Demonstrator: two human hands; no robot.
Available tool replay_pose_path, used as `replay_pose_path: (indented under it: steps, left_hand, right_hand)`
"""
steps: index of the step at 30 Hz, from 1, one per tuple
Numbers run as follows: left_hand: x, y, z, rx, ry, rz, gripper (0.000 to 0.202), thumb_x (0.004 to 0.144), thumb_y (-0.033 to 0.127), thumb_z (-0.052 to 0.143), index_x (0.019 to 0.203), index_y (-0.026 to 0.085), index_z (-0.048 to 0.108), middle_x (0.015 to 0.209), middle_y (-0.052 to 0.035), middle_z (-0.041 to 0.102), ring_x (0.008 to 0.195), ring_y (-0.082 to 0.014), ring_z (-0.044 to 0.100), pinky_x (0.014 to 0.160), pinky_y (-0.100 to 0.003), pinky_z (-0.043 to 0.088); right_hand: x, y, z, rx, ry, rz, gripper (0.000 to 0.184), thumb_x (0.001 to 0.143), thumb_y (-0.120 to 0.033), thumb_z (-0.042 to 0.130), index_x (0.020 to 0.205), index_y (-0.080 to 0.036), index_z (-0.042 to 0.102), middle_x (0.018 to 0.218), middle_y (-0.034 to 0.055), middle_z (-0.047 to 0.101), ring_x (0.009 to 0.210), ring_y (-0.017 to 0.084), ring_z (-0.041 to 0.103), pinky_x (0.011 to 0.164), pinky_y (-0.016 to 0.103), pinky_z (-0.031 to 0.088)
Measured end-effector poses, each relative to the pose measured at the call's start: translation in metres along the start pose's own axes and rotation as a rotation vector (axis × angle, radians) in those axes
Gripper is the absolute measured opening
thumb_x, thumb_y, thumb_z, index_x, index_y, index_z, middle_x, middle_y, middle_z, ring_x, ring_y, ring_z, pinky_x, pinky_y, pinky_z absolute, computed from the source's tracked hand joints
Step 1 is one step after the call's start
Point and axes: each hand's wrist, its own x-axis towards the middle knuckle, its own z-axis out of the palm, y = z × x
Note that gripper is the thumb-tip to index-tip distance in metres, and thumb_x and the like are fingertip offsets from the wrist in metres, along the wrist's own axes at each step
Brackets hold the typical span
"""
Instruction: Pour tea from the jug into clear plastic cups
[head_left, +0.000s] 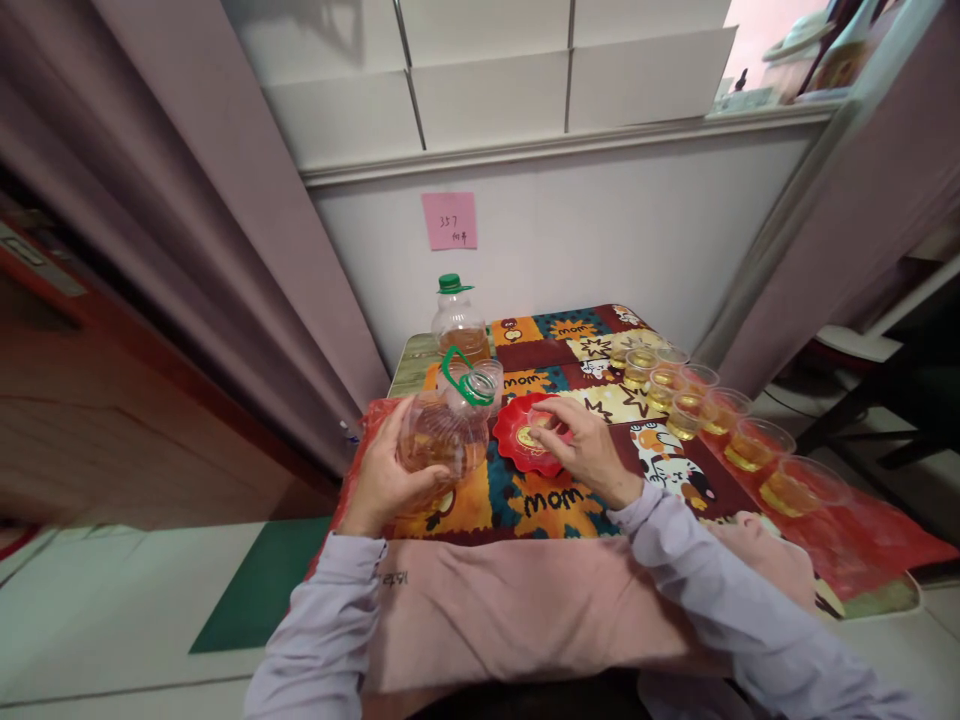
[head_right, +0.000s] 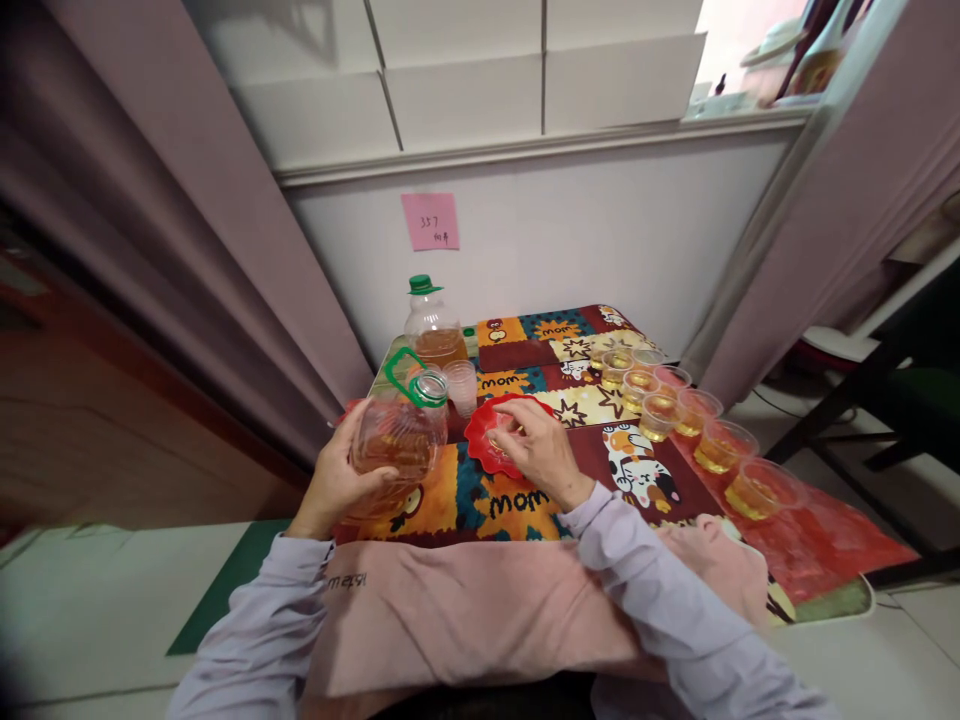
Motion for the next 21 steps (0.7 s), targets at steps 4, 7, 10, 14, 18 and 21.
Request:
replay_pose_path:
  steps: [4, 7, 10, 14, 18, 21]
  left_hand:
    - [0.0, 0.007, 0.003, 0.011, -0.038, 0.046, 0.12, 0.064, 0.068, 0.097, 0.164, 0.017, 0.056, 0.168, -0.0226, 0.063, 0.159, -0.0465, 0.056, 0.135, -0.061, 0.04]
    - [0.0, 0.012, 0.006, 0.041, -0.066, 0.057, 0.12, 0.065, 0.068, 0.097, 0.166, 0.019, 0.055, 0.168, -0.0212, 0.062, 0.159, -0.0457, 0.056, 0.135, -0.061, 0.041]
    - [0.0, 0.014, 0.008, 0.079, -0.08, 0.048, 0.123, 0.062, 0.069, 0.098, 0.166, 0.019, 0.056, 0.169, -0.0215, 0.062, 0.16, -0.0468, 0.055, 0.135, -0.061, 0.04]
    - [0.002, 0.013, 0.01, 0.097, -0.106, 0.037, 0.132, 0.06, 0.076, 0.099, 0.17, 0.018, 0.054, 0.172, -0.0235, 0.058, 0.161, -0.0479, 0.053, 0.136, -0.062, 0.039]
    - [0.006, 0.01, 0.008, 0.01, -0.126, 0.03, 0.139, 0.059, 0.088, 0.094, 0.171, 0.017, 0.053, 0.176, -0.0255, 0.053, 0.165, -0.0493, 0.048, 0.138, -0.064, 0.033]
    - [0.006, 0.0, -0.001, -0.219, -0.021, -0.03, 0.117, 0.076, 0.094, 0.08, 0.166, 0.022, 0.059, 0.176, -0.0218, 0.054, 0.165, -0.0441, 0.048, 0.137, -0.06, 0.037]
  right_hand:
    - [-0.013, -0.024, 0.059, 0.55, -0.126, 0.302, 0.091, 0.078, -0.056, 0.101, 0.156, -0.03, 0.062, 0.152, 0.0171, 0.07, 0.132, 0.037, 0.075, 0.105, 0.053, 0.067]
    - [-0.016, -0.033, 0.097, 0.907, -0.188, 0.4, 0.133, 0.062, -0.058, 0.111, 0.171, -0.038, 0.038, 0.179, 0.0191, 0.045, 0.152, 0.041, 0.062, 0.114, 0.058, 0.063]
    - [-0.01, -0.038, 0.114, 1.087, -0.146, 0.416, 0.148, 0.051, -0.055, 0.116, 0.171, -0.04, 0.031, 0.184, 0.0186, 0.034, 0.16, 0.041, 0.054, 0.125, 0.061, 0.055]
    - [-0.003, -0.037, 0.115, 1.139, -0.148, 0.405, 0.145, 0.048, -0.052, 0.118, 0.166, -0.041, 0.035, 0.179, 0.0162, 0.042, 0.16, 0.04, 0.056, 0.133, 0.062, 0.047]
    - [-0.003, -0.032, 0.116, 1.141, -0.142, 0.398, 0.138, 0.051, -0.051, 0.117, 0.164, -0.041, 0.038, 0.175, 0.0149, 0.048, 0.156, 0.04, 0.06, 0.13, 0.063, 0.05]
    - [-0.005, -0.027, 0.12, 1.14, -0.128, 0.413, 0.138, 0.052, -0.052, 0.117, 0.165, -0.042, 0.039, 0.173, 0.0149, 0.049, 0.155, 0.04, 0.061, 0.127, 0.063, 0.053]
